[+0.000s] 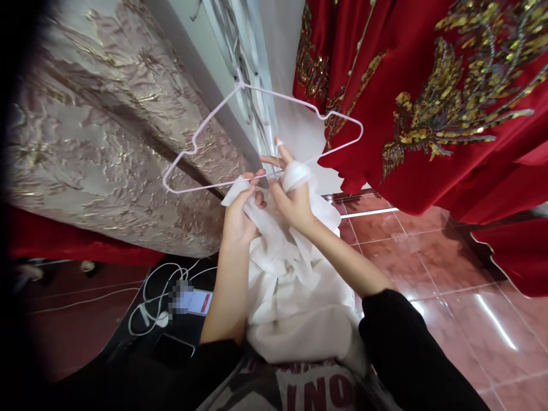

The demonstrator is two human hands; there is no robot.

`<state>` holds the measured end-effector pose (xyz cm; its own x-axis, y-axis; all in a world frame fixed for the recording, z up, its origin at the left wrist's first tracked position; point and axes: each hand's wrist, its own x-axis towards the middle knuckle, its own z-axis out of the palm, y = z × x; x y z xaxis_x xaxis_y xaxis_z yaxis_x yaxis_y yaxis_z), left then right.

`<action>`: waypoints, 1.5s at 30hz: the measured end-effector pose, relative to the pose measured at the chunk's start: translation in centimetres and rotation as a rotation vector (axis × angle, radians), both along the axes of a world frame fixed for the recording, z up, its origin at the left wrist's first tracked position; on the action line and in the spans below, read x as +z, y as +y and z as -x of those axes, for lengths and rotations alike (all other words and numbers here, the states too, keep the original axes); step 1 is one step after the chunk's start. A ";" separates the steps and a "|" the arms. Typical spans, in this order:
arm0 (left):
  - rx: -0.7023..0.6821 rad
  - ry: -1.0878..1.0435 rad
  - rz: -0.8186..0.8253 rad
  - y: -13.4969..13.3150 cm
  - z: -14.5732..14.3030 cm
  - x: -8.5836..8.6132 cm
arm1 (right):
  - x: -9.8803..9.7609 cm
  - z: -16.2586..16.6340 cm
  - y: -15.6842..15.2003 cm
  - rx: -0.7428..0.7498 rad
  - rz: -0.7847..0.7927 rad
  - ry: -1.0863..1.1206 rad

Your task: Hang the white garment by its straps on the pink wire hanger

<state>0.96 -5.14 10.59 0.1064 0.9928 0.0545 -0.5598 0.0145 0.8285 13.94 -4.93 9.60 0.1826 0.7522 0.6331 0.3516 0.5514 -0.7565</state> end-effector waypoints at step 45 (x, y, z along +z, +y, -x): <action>0.371 1.680 -0.538 5.9 9.1 10.1 | 5.2 -12.2 2.4 -0.048 0.806 0.297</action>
<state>-8.17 0.74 20.65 0.1815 0.8869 0.4249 0.8835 -0.3368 0.3256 26.12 -2.55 14.81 0.2997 0.9387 -0.1704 0.0861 -0.2044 -0.9751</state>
